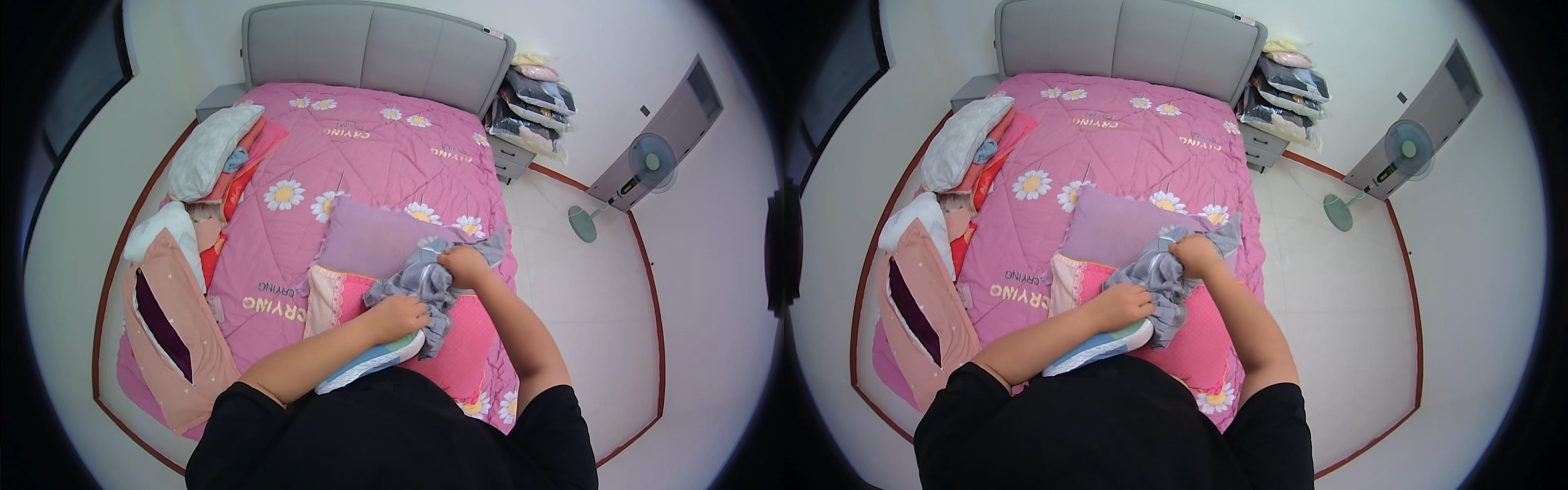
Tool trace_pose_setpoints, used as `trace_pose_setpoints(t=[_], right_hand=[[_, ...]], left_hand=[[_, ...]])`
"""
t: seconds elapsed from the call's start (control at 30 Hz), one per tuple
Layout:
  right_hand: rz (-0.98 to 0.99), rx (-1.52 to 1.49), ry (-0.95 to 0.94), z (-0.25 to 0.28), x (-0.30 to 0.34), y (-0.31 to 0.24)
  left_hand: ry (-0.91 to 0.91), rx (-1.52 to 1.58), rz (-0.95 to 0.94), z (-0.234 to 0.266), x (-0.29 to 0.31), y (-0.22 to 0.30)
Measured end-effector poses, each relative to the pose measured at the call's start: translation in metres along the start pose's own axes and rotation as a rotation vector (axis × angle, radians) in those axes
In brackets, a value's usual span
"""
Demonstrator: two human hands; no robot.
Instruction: The person folds a gray and white striped fabric item on top of a pink bedsheet, then picks up a pink pillowcase, zips it closed, and places it with other fabric items on the bed.
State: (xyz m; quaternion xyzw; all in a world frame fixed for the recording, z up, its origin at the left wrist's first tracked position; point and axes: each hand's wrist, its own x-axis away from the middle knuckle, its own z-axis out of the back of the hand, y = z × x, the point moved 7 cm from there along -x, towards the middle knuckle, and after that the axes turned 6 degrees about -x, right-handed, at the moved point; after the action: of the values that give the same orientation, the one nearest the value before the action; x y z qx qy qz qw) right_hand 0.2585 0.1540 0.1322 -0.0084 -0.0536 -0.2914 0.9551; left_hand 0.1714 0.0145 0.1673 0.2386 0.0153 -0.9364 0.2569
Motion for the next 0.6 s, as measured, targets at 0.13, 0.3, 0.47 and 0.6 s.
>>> trace_pose_setpoints(t=[0.13, 0.3, 0.47, 0.6], right_hand=[[-0.094, -0.15, 0.027, 0.037, 0.028, 0.015], [-0.33, -0.276, -0.161, 0.113, 0.057, 0.006], [-0.45, -0.377, -0.273, 0.098, 0.059, 0.025], [-0.533, -0.464, -0.275, 0.029, 0.054, 0.037]], left_hand=[[0.154, -0.009, 0.055, 0.049, 0.013, -0.024], [0.204, 0.042, 0.122, 0.11, 0.038, -0.042], [0.228, 0.069, 0.176, 0.12, 0.046, -0.073], [0.177, 0.091, 0.435, 0.076, 0.052, -0.101]])
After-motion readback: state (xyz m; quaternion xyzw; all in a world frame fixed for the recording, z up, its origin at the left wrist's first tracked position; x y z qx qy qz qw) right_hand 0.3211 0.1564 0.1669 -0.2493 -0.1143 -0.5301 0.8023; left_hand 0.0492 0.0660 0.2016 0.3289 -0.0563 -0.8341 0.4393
